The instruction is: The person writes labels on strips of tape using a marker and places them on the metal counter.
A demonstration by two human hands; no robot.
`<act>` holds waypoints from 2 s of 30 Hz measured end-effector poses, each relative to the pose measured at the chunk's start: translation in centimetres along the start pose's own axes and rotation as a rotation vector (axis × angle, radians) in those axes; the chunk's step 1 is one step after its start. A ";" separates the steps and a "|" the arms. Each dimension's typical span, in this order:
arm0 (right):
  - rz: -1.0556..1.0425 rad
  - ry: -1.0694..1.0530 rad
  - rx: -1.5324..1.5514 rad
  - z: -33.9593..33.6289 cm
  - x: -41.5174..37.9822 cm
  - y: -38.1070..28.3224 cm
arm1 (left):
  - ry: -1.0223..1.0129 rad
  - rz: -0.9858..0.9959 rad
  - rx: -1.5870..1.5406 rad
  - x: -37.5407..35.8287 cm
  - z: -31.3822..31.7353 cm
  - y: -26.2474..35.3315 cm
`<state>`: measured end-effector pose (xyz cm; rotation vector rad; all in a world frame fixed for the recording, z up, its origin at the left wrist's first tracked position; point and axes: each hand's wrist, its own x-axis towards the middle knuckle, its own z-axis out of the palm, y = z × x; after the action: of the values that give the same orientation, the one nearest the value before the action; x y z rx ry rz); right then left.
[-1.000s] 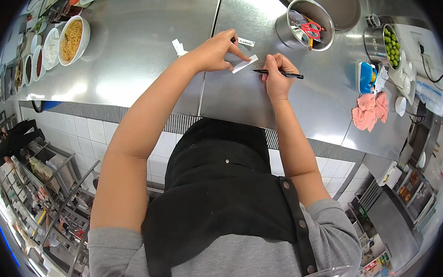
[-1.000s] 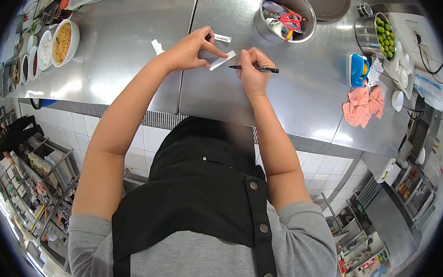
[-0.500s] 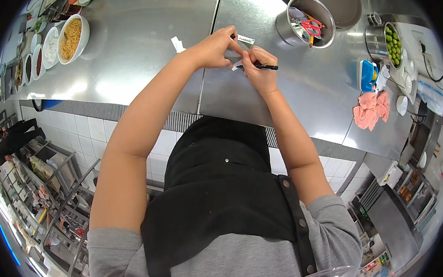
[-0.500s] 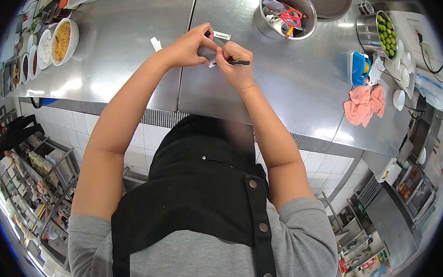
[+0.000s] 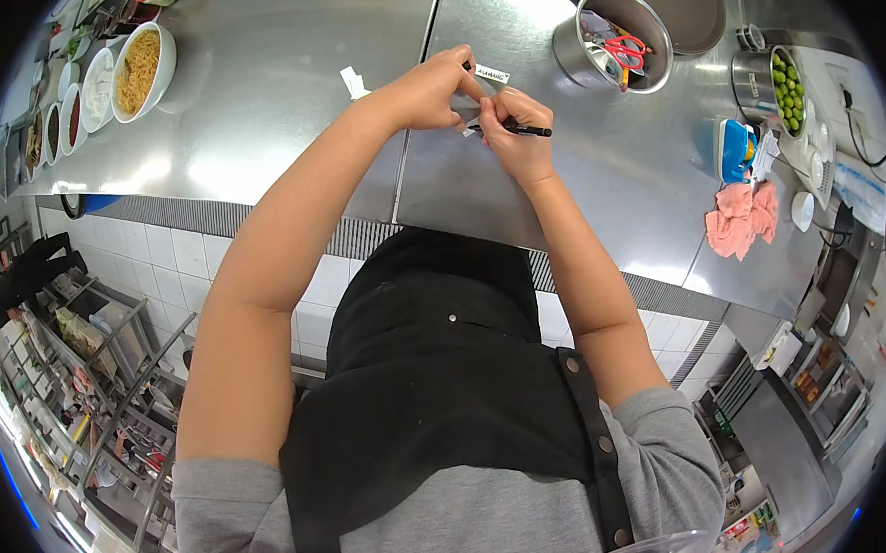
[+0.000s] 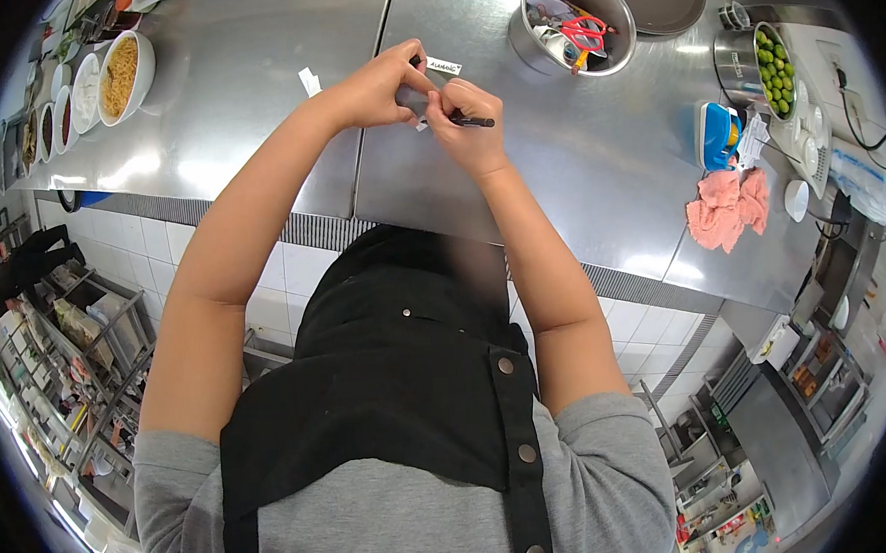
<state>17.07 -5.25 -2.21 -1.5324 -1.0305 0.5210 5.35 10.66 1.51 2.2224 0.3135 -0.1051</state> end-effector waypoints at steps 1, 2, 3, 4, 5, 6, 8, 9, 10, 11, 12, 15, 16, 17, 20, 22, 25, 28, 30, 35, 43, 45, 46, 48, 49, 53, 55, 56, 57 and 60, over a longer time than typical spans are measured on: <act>0.000 0.001 0.005 0.0 0.0 0.0 | -0.012 -0.011 0.003 0.0 0.0 0.0; 0.002 0.001 0.005 0.1 -0.1 0.1 | -0.025 -0.021 0.007 0.0 0.0 0.0; -0.004 0.000 0.007 0.1 -0.1 0.0 | -0.026 -0.022 0.005 0.0 0.0 0.0; -0.011 -0.001 0.010 0.1 -0.1 -0.1 | -0.016 -0.013 0.010 0.0 0.0 0.0; -0.009 -0.001 0.011 0.0 0.0 -0.2 | -0.006 -0.005 0.015 0.0 0.0 -0.1; -0.080 -0.010 -0.040 -0.1 0.2 -0.4 | -0.007 -0.005 0.016 0.0 0.1 -0.1; -0.152 -0.018 -0.090 -0.3 0.3 -0.4 | 0.006 0.013 0.013 0.0 0.1 -0.2; -0.173 -0.012 -0.101 -0.4 0.3 -0.2 | 0.006 0.013 0.014 0.0 0.1 -0.2; -0.195 -0.007 -0.113 -0.4 0.3 -0.1 | 0.002 0.010 0.012 0.0 0.1 -0.1; -0.196 -0.007 -0.112 -0.3 0.2 0.0 | -0.002 0.006 0.009 0.0 0.1 -0.1; -0.124 0.001 -0.062 -0.1 0.1 0.1 | -0.002 0.006 0.010 0.0 0.0 -0.1; -0.049 0.008 -0.021 0.0 0.0 0.0 | -0.007 -0.017 0.011 0.1 0.0 0.0; -0.044 0.007 -0.031 0.0 0.0 -0.3 | -0.012 -0.017 0.012 0.1 0.0 0.0; -0.044 0.006 -0.031 0.0 0.0 -0.4 | -0.017 -0.018 0.012 0.1 0.0 0.0; -0.065 0.043 -0.050 0.0 0.1 -0.8 | -0.009 -0.009 0.013 0.1 0.0 0.0; -0.113 0.042 -0.083 0.0 0.2 -0.9 | 0.003 0.002 0.013 0.0 0.1 -0.1; -0.112 0.011 -0.076 -0.2 0.2 -1.0 | 0.002 0.000 0.010 0.0 0.0 0.1; -0.127 0.006 -0.070 -0.2 0.3 -1.1 | -0.018 -0.030 -0.001 0.1 -0.1 0.2; -0.126 0.014 -0.070 -0.3 0.3 -1.4 | -0.027 -0.048 -0.007 0.1 -0.3 0.6; 0.077 0.083 0.123 -0.4 0.0 -0.7 | 0.000 0.001 -0.028 0.0 -0.1 0.2; -0.060 0.145 0.016 -0.3 0.3 -0.5 | -0.018 -0.022 -0.027 0.0 -0.5 0.7; -0.058 0.110 0.021 -0.6 0.6 -0.7 | -0.029 -0.025 -0.029 -0.1 -0.5 0.8; -0.057 0.076 0.024 -0.7 0.7 -0.9 | -0.021 -0.020 -0.018 -0.1 -0.4 0.6; -0.049 0.043 0.015 -0.8 0.7 -0.9 | -0.015 -0.010 -0.006 0.1 -0.2 0.5; -0.043 0.006 0.009 -0.8 0.8 -0.8 | -0.017 -0.027 -0.003 0.2 -0.1 0.4; -0.086 0.004 -0.002 -0.6 0.8 -0.4 | -0.003 -0.014 0.008 0.1 -0.1 0.3; -0.045 -0.003 0.014 -0.6 0.7 -0.5 | -0.009 -0.015 0.001 0.2 -0.1 0.2; -0.045 -0.002 0.014 -0.6 0.6 -0.4 | -0.014 -0.019 -0.005 0.2 -0.1 0.2; -0.034 0.000 0.017 -0.5 0.6 -0.3 | -0.015 -0.018 -0.004 0.1 -0.1 0.1; -0.034 0.007 0.006 -0.6 0.6 -0.3 | -0.001 -0.004 0.007 0.1 0.0 0.1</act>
<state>17.74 -5.07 -1.68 -1.5077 -1.0468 0.4942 5.51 10.61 1.56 2.2286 0.3177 -0.1095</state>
